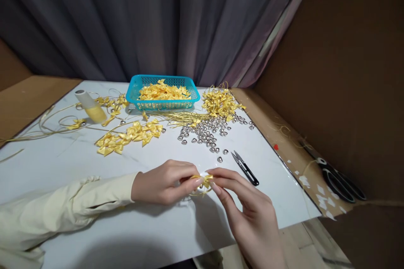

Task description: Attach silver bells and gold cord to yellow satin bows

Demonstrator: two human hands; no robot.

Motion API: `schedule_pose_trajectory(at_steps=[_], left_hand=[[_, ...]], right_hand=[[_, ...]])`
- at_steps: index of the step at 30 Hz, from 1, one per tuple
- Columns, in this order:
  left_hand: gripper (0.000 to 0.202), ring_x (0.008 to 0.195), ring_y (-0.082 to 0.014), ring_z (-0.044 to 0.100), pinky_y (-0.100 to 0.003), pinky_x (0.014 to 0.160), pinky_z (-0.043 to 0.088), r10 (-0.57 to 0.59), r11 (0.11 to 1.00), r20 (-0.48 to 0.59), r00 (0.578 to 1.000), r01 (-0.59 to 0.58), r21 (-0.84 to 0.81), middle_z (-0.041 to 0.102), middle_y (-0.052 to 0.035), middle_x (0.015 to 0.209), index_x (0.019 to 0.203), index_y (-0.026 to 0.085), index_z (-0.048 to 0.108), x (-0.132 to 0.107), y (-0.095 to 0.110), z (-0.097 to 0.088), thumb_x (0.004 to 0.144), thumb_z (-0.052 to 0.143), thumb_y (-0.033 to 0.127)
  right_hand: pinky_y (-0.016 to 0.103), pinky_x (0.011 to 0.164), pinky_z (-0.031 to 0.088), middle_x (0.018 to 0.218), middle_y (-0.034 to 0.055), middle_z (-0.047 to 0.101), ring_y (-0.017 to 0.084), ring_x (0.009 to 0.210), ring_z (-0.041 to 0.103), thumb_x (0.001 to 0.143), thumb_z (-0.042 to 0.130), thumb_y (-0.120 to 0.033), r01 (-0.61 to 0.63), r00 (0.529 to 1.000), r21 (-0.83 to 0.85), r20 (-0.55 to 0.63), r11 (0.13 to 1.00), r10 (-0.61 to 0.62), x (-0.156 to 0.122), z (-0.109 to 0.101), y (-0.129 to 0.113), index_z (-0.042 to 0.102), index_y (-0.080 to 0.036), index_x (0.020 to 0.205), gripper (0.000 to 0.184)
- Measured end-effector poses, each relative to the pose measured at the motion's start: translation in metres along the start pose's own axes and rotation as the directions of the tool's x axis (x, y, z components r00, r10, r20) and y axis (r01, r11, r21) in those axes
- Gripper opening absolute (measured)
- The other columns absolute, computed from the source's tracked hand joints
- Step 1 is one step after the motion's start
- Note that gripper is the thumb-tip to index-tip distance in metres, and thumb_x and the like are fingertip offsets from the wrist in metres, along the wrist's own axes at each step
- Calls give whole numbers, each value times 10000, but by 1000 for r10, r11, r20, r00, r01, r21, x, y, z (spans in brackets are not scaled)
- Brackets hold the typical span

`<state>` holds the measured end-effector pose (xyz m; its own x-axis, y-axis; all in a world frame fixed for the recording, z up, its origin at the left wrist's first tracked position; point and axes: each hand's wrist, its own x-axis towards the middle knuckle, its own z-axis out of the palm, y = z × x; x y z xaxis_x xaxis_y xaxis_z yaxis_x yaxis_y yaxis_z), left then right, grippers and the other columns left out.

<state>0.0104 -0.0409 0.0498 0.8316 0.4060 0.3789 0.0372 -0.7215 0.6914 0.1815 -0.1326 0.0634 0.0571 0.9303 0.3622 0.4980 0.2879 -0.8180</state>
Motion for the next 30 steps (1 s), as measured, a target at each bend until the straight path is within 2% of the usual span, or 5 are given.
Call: schedule_pose_trajectory(at_steps=[6, 10, 20, 26, 30], left_hand=[[253, 536, -102, 450, -204, 534, 365, -60, 998, -28, 998, 60, -21, 492, 7, 594, 678, 166, 470, 0, 2, -3, 915, 381, 178], [262, 523, -94, 463, -194, 525, 375, -87, 995, -31, 996, 86, -42, 506, 8, 589, 678, 165, 480, 0, 4, -5, 917, 375, 185], [247, 557, -122, 437, -223, 534, 382, 100, 994, -95, 990, -96, 53, 504, -21, 592, 715, 162, 476, -1, 2, -2, 929, 354, 142], [290, 518, -87, 467, -196, 525, 387, -138, 990, -181, 974, 132, -48, 513, 11, 591, 677, 164, 484, -1, 3, -3, 939, 363, 197], [317, 515, -81, 471, -190, 533, 385, -245, 969, -324, 914, 231, -82, 491, 32, 562, 631, 167, 470, -1, -1, -2, 931, 383, 219]], right_hand=[[277, 846, 488, 1023, 31, 684, 177, 970, 630, 865, 576, -205, -146, 989, 144, -7, 979, 149, 2, -4, 4, 680, -226, 784, 134], [275, 830, 484, 995, 17, 684, 165, 947, 627, 856, 596, -194, -133, 991, 271, 4, 953, 137, 5, -3, 7, 684, -230, 772, 127], [210, 640, 499, 779, 3, 673, 120, 727, 615, 830, 633, -215, -278, 961, 490, 138, 826, 241, 9, 2, 9, 694, -217, 696, 148], [250, 732, 507, 841, 28, 704, 159, 844, 632, 841, 622, -239, -223, 962, 467, -35, 856, 270, 1, -8, 9, 712, -233, 782, 108], [337, 716, 539, 681, 33, 701, 196, 742, 666, 842, 612, -264, -254, 967, 614, 170, 747, 189, -5, -15, 2, 700, -218, 726, 153]])
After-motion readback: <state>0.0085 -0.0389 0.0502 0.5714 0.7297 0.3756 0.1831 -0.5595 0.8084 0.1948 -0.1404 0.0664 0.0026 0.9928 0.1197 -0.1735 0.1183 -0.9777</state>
